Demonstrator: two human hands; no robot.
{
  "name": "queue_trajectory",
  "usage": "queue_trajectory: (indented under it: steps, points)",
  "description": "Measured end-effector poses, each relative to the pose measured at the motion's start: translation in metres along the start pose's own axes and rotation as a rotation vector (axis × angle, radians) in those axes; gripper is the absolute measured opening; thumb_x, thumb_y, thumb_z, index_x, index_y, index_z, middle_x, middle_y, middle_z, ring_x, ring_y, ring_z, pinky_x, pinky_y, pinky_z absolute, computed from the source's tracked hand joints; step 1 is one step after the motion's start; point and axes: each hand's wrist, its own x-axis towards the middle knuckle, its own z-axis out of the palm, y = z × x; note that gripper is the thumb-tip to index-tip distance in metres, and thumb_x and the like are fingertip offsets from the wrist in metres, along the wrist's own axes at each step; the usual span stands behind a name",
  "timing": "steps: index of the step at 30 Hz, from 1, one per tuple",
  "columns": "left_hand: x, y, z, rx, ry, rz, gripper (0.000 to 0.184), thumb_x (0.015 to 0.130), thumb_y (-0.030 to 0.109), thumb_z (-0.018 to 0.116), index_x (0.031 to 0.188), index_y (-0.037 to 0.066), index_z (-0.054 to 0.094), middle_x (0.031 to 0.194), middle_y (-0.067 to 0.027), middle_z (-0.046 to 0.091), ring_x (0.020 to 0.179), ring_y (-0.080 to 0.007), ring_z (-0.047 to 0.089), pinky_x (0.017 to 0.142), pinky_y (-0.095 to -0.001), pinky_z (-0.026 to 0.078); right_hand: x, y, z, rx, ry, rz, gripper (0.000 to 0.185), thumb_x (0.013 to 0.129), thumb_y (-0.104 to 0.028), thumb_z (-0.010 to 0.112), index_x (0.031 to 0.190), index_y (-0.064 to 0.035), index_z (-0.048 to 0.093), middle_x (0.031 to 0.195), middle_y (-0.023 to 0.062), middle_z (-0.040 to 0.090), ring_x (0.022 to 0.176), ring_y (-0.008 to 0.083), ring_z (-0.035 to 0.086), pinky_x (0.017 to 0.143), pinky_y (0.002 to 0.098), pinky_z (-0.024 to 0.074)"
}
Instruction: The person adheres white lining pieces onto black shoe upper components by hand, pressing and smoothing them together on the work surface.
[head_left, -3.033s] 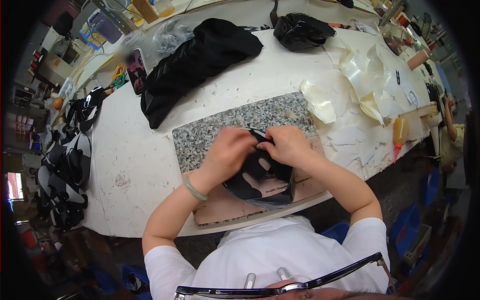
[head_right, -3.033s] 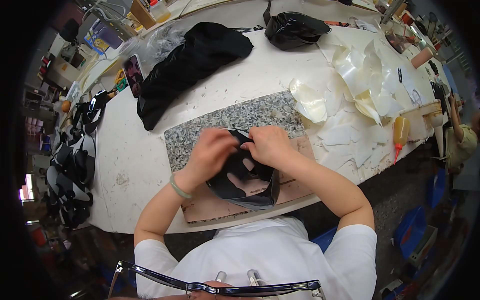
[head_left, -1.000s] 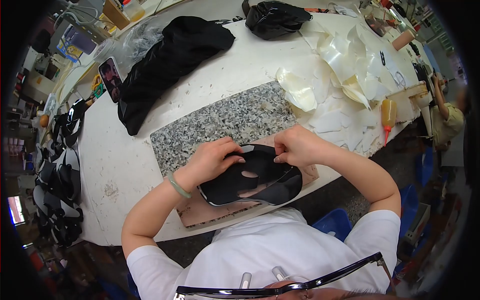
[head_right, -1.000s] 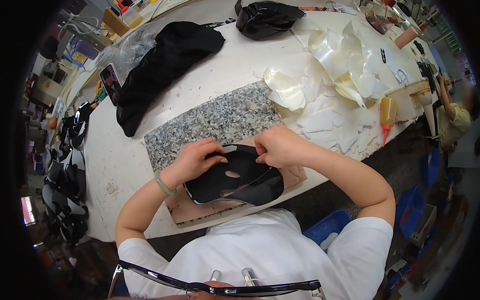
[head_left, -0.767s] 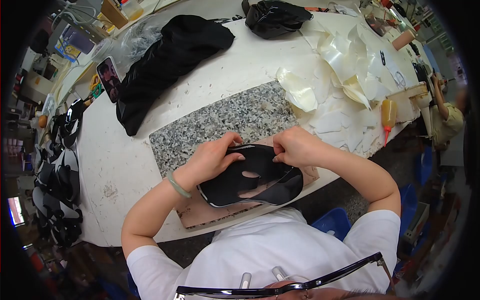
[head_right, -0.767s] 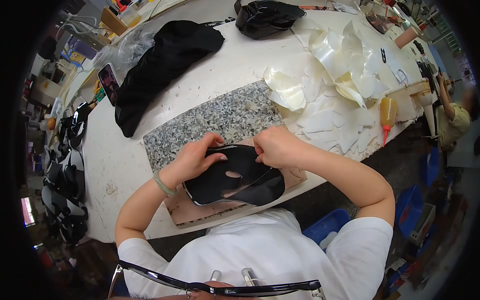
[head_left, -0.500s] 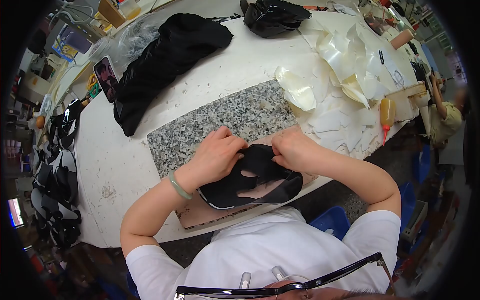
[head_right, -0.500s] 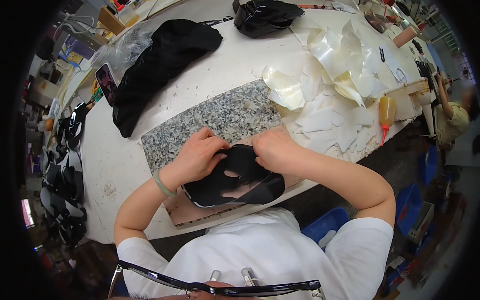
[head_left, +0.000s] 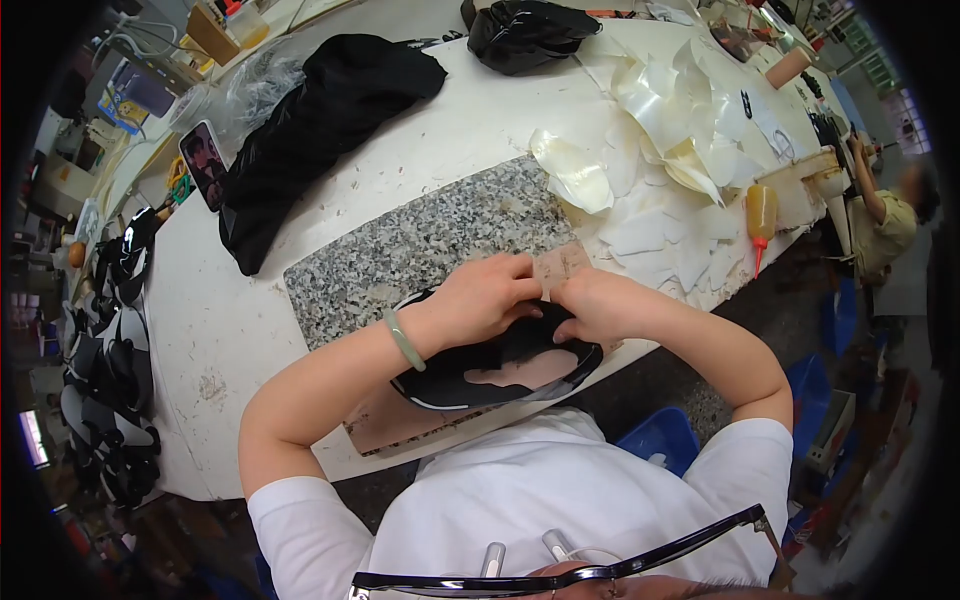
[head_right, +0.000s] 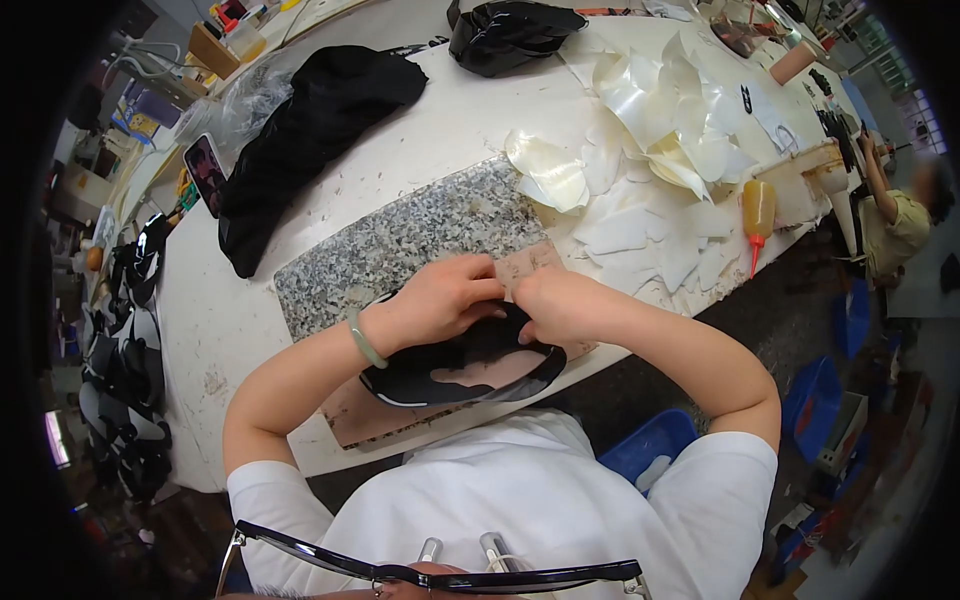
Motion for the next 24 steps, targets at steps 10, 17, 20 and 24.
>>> queue_trajectory:
  steps: [10,17,20,24]
  points:
    - [-0.026,0.044,-0.102,-0.862,0.508,-0.441,0.034,0.100,0.021,0.047,0.129,0.002,0.047,0.114,-0.0037,0.057,0.102,-0.0109,0.055,0.085,-0.0278,0.048,-0.003,-0.044,-0.087,-0.408,1.321,-0.550,0.030,0.064,0.000,0.063,0.094,0.0006,0.063,0.091,0.0108,0.065,0.083,0.0274,0.066,0.069,0.0318,0.0542]
    - [-0.031,0.055,-0.050,-1.220,0.665,-0.296,0.037,0.085,0.011,0.069,0.117,0.000,0.051,0.106,-0.0042,0.060,0.095,-0.0098,0.057,0.083,-0.0247,0.048,0.035,-0.057,-0.035,0.299,1.587,-0.372,0.043,0.072,0.013,0.062,0.109,-0.0072,0.068,0.098,0.0067,0.052,0.078,0.0183,0.048,0.074,0.0266,0.0435]
    - [-0.033,0.052,-0.034,-1.120,0.679,-0.402,0.035,0.082,0.014,0.073,0.108,0.002,0.053,0.097,-0.0036,0.062,0.088,-0.0095,0.059,0.076,-0.0243,0.049,0.022,-0.050,-0.006,1.778,0.941,-0.221,0.039,0.096,-0.016,0.050,0.131,-0.0003,0.046,0.103,0.0097,0.060,0.092,0.0196,0.060,0.080,0.0294,0.0480]
    - [-0.036,0.064,-0.039,-0.927,0.462,-0.542,0.043,0.075,0.015,0.079,0.106,0.002,0.052,0.089,-0.0032,0.062,0.079,-0.0073,0.058,0.069,-0.0230,0.049,0.014,-0.047,0.008,2.038,0.400,-0.220,0.054,0.101,-0.044,0.031,0.125,0.0007,0.049,0.112,0.0112,0.062,0.105,0.0238,0.061,0.093,0.0363,0.0484]
